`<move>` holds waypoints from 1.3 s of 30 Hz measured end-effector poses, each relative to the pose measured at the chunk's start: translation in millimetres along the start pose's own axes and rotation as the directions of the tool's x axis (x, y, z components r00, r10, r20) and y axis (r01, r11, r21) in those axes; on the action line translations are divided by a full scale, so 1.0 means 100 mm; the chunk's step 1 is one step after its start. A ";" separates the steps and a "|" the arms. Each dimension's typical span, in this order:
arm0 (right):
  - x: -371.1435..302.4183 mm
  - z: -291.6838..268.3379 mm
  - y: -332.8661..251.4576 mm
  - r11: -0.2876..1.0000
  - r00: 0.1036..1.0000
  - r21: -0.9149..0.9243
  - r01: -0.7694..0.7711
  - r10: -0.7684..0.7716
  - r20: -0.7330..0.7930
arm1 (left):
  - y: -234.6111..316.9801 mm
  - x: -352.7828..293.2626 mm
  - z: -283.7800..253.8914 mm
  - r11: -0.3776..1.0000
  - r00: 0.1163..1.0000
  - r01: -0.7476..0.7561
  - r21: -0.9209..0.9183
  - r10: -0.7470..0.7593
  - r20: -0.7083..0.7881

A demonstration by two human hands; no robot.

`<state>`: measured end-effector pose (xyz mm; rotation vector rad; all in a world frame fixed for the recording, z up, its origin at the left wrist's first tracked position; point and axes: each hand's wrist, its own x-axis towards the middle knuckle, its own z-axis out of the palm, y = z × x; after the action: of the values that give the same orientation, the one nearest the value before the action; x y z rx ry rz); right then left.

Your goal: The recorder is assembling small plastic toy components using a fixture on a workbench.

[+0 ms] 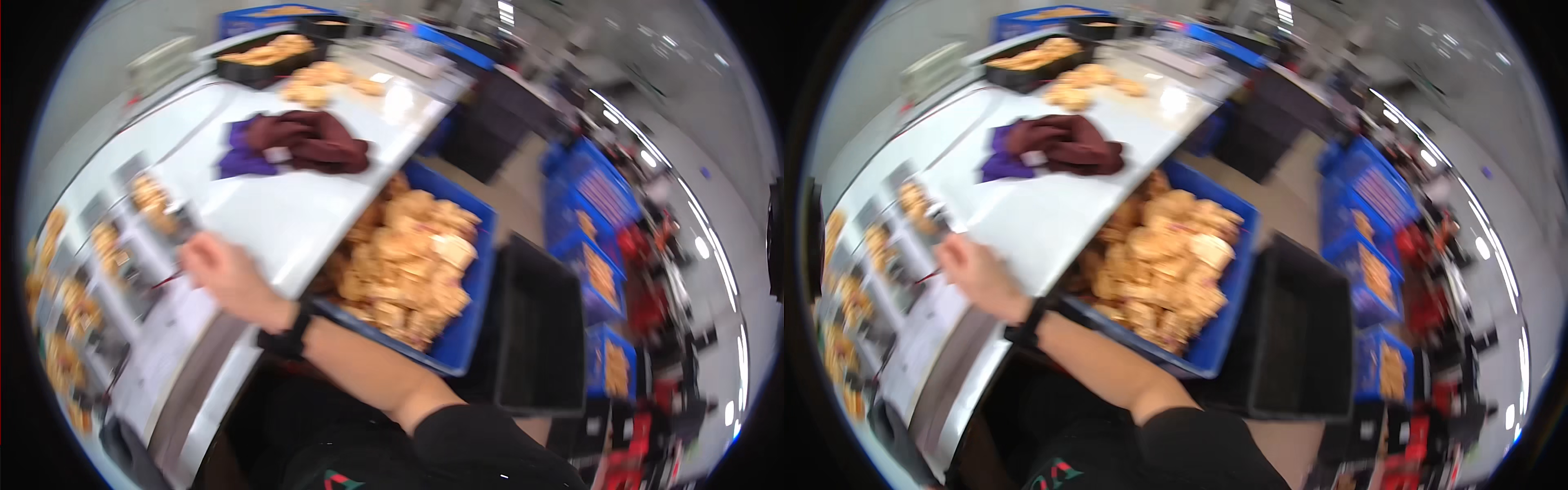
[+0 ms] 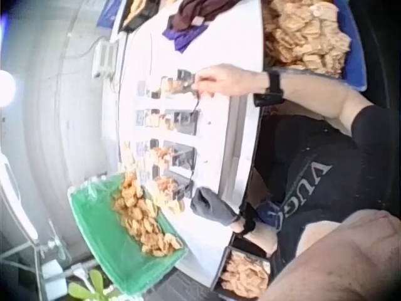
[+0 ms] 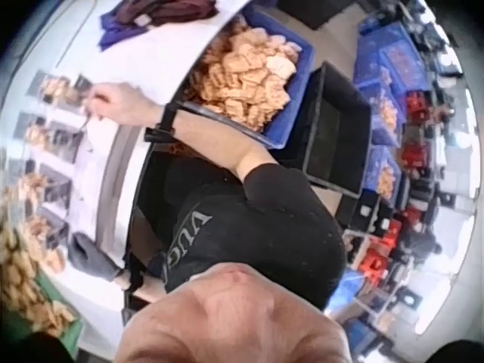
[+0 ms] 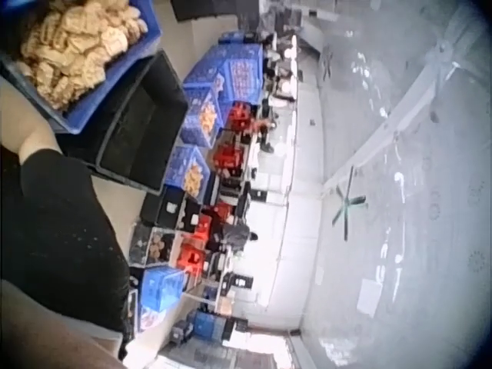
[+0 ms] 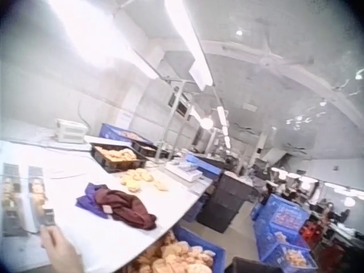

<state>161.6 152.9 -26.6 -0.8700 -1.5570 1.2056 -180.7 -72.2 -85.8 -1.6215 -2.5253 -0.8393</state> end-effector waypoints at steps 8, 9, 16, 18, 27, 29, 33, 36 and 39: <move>-0.16 -0.33 0.14 0.985 0.975 -0.054 -0.165 0.155 -0.162 | 1.04 0.02 -0.02 0.968 0.969 -0.165 -0.188 0.124 -0.215; -0.17 -0.31 0.06 0.987 0.980 -0.041 -0.154 0.147 -0.137 | 1.04 0.01 -0.11 0.966 0.970 -0.163 -0.201 0.120 -0.212; -0.11 0.03 -0.18 0.944 0.981 -0.267 -0.193 0.184 -0.061 | 0.97 -0.12 -0.27 0.975 0.987 -0.030 -0.222 -0.005 -0.158; -0.11 0.02 -0.17 0.950 0.979 -0.235 -0.205 0.196 -0.065 | 0.95 -0.12 -0.23 0.977 0.989 -0.014 -0.214 -0.018 -0.146; -0.15 -0.06 -0.16 0.947 0.966 -0.193 -0.256 0.242 -0.091 | 0.97 -0.15 -0.22 0.972 0.990 -0.015 -0.233 -0.018 -0.138; -0.12 -0.11 -0.03 0.967 0.977 -0.149 -0.207 0.197 -0.083 | 0.96 -0.11 -0.18 0.981 0.989 -0.068 -0.179 0.042 -0.143; -0.22 -0.21 -0.08 0.981 0.987 -0.131 -0.146 0.135 -0.088 | 1.02 0.04 -0.13 0.962 0.966 -0.157 -0.222 0.103 -0.238; -0.33 -0.08 -0.08 0.996 0.989 0.008 -0.090 0.088 0.115 | 1.01 -0.14 -0.16 0.980 0.968 0.003 -0.199 -0.053 -0.246; -0.57 -0.15 -0.36 0.982 0.859 -0.065 -0.180 0.189 0.475 | 0.73 -0.28 -0.12 0.986 0.982 0.043 -0.161 -0.071 -0.174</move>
<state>193.7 95.4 -5.5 -0.7801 -1.9110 1.6413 -109.0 -78.6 -53.2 -1.4418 -2.4463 -1.1604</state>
